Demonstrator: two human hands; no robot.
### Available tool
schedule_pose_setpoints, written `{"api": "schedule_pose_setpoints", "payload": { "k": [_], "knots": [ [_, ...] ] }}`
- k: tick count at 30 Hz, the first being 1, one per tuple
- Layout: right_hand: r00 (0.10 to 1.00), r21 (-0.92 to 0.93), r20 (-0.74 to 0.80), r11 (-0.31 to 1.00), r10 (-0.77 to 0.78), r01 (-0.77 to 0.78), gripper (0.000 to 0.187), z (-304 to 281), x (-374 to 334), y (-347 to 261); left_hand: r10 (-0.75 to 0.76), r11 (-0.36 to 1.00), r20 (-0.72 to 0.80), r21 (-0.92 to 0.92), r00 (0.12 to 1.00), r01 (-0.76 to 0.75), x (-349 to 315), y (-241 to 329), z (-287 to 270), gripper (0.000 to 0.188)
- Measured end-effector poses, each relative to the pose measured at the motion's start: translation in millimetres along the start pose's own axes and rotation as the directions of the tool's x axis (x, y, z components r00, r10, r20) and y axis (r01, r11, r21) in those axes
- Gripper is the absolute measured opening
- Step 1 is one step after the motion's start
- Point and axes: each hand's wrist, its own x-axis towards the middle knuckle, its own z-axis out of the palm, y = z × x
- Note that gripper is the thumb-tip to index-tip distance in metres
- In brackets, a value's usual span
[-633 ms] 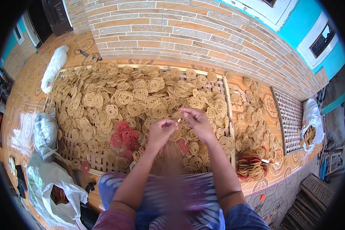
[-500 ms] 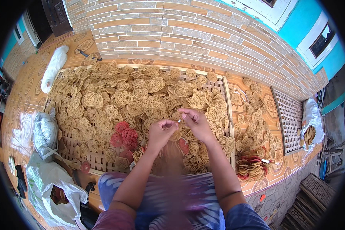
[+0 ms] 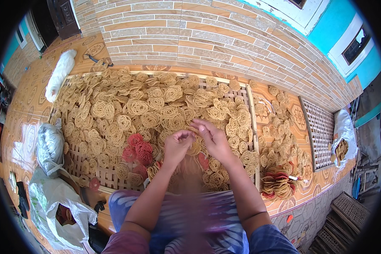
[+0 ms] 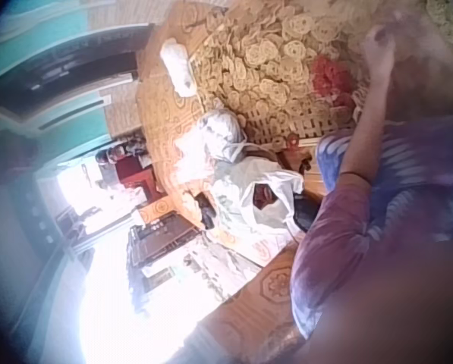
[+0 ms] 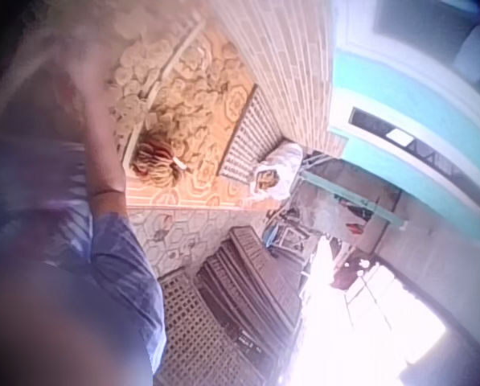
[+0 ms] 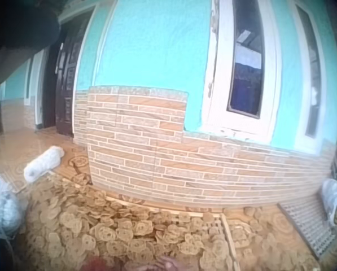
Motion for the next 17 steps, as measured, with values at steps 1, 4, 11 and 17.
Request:
{"api": "schedule_pose_setpoints", "payload": {
  "k": [1, 4, 11, 17],
  "knots": [
    [0.999, 0.082, -0.041, 0.997, 0.016, -0.012, 0.033, 0.3, 1.5, 0.0, 0.001, 0.999, -0.001, -0.034, 1.0, -0.001, 0.6, -0.8, 0.7, 0.011],
    [0.989, 0.225, -0.025, 0.965, 0.146, -0.137, 0.041, -2.1, 1.3, -1.3, -0.005, 1.0, 0.014, 0.026, 1.0, 0.005, 3.4, -2.1, 0.3, 0.01],
    [0.991, 0.076, -0.053, 0.99, 0.119, -0.115, 0.046, -7.8, 3.2, -1.3, 0.179, 0.982, -0.01, 0.057, 0.984, -0.178, 2.0, 4.9, 2.0, 0.018],
    [0.996, 0.075, -0.093, 0.997, -0.004, 0.011, 0.05, -7.5, 2.7, 0.9, -0.027, 0.962, 0.296, 0.266, 0.955, -0.056, 5.3, 31.9, -13.1, 0.051]
  ]
}}
